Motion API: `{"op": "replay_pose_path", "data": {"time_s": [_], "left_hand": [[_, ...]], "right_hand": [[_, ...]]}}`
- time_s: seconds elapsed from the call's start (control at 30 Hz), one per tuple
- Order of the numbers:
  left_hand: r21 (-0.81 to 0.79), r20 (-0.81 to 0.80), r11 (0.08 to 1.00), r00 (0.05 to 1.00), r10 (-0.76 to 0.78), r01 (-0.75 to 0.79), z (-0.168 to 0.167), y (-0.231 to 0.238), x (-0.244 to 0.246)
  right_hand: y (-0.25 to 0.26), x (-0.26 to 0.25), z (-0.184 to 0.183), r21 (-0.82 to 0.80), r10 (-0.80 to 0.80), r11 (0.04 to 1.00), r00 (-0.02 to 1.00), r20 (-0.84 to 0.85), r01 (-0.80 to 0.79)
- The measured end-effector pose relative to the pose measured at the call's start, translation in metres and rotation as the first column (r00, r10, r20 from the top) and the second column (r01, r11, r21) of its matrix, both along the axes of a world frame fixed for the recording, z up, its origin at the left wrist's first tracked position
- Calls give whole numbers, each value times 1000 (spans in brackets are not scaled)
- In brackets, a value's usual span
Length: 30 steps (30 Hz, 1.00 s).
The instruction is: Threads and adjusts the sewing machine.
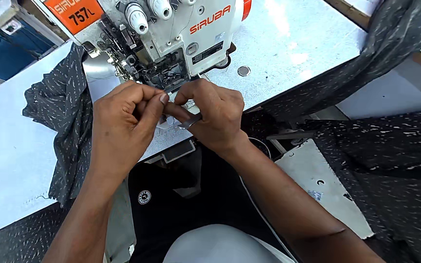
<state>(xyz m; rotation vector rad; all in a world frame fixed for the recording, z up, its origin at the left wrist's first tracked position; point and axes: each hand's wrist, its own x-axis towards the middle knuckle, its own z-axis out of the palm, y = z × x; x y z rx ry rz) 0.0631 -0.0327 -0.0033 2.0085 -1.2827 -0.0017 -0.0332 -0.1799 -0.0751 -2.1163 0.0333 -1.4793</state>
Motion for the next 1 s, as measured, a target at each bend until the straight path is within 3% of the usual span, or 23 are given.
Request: {"op": "replay_pose_path", "data": {"time_s": [0.1,0.2,0.27,0.37,0.47,0.63,0.7,0.8,0.83,0.9,1.0], "left_hand": [[0,-49,999,998,39,-39,-5,-4,12],[-37,-86,996,993,77,-81,-11,-8,23],[-43,-103,994,990,93,-97,-11,-10,28],[-31,-130,996,988,77,-82,-10,-12,33],[0,-180,997,981,79,-81,-10,-13,36],[24,-242,996,966,91,-87,-8,-14,36],[14,-260,996,962,89,-89,-8,-14,37],[-22,-262,995,961,84,-93,-11,-13,38],[-35,-267,994,960,89,-102,-12,-13,37],[-51,-273,992,957,96,-114,-13,-12,38],[-56,-289,991,952,102,-123,-13,-13,39]], "right_hand": [[-5,6,-1,-31,-26,999,998,-58,24],[-9,2,-4,-61,-112,993,969,-222,101],[-12,-10,-4,8,-146,988,946,-288,155],[-20,-32,-2,248,-75,960,976,-206,126],[-31,-50,2,489,64,871,998,-9,-52],[-28,-60,12,436,-38,900,993,114,-15],[-21,-59,11,547,101,819,981,166,-176],[-12,-60,7,710,404,524,871,280,-471],[-9,-60,6,717,456,479,841,291,-507],[-1,-56,5,689,449,525,850,275,-500],[4,-45,-4,492,269,797,935,231,-350]]}}
